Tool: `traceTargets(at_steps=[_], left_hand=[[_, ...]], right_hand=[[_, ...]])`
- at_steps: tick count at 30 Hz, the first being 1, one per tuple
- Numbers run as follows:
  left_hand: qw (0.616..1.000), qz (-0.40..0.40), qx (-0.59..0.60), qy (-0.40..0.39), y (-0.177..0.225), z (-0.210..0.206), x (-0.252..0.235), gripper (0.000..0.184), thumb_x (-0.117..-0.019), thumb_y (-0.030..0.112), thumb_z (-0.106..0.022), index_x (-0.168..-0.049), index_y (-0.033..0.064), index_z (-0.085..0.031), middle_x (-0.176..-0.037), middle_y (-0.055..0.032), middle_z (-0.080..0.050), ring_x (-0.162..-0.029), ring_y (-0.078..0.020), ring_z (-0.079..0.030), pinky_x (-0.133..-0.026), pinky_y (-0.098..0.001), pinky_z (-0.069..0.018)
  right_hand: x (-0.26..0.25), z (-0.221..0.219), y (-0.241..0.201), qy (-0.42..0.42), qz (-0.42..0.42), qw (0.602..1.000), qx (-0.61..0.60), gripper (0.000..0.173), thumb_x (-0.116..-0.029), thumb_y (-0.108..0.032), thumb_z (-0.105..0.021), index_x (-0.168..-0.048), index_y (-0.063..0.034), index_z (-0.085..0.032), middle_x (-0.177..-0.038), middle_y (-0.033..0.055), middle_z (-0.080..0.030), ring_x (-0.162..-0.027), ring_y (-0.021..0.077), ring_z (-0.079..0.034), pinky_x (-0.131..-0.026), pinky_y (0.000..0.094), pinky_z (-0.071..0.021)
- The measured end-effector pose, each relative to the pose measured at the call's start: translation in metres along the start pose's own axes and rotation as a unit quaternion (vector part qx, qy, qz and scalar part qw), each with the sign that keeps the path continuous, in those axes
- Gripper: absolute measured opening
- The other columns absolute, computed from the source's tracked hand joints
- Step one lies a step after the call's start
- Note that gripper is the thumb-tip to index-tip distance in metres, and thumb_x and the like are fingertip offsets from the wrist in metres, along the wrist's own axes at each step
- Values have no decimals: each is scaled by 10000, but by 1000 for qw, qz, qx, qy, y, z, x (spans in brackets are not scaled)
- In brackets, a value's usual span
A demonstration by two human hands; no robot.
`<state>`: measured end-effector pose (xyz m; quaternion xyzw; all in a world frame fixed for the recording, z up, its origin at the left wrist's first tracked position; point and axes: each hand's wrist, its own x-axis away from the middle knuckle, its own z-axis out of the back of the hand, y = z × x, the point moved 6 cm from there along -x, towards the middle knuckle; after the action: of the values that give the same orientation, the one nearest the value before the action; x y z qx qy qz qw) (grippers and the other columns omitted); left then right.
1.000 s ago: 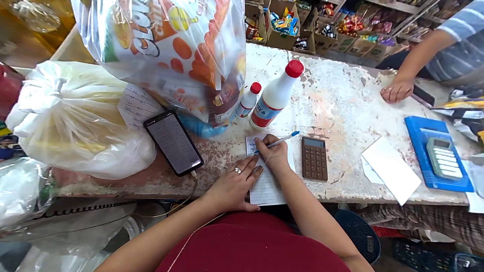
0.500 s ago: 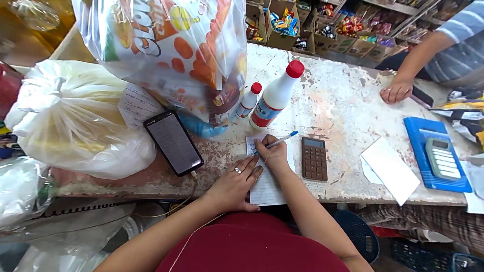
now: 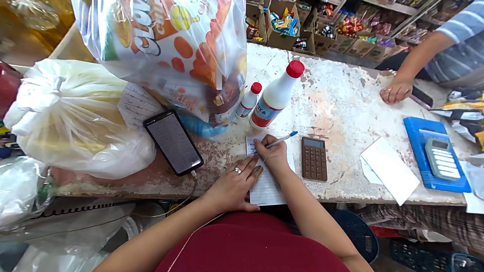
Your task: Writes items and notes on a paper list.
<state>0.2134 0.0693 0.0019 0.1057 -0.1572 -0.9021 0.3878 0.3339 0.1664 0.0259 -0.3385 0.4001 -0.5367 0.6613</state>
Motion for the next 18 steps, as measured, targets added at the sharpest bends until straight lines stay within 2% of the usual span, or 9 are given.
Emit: traceTargets(at_steps=[5,14,18], left_hand=[[1000,-1,2,1,0,0,0,1093,-783,828,-570,-1547,62,-418,-1641,-214,-322,-1530,-361,-303,-1217,-518,-296],[1000,-1,3,2,0,1,0,1086,-785,825,-571,-1545,64,-422,-1640,-208,-329,-1530,-352,-306,-1219,-510,-295],[1000,-1,9,-3,0,1,0,1093,-787,824,-572,-1547,55,-414,-1638,-219,-325,-1527,-367,-307,-1211,-527,-303]], right_hand=[[-2,-1,3,-6,9,1000,-5,333,-909,-97,-698,-633,-107,-512,-542,-72,-470,-480,-17,-434,-475,175,-370],[-3,-1,2,-5,-1,1000,-2,322,-888,-67,-686,-626,-111,-504,-542,-75,-464,-483,-20,-429,-475,174,-364],[-3,-1,1,-11,-9,1000,12,305,-905,-75,-677,-645,-97,-518,-547,-68,-492,-488,-19,-463,-484,175,-399]])
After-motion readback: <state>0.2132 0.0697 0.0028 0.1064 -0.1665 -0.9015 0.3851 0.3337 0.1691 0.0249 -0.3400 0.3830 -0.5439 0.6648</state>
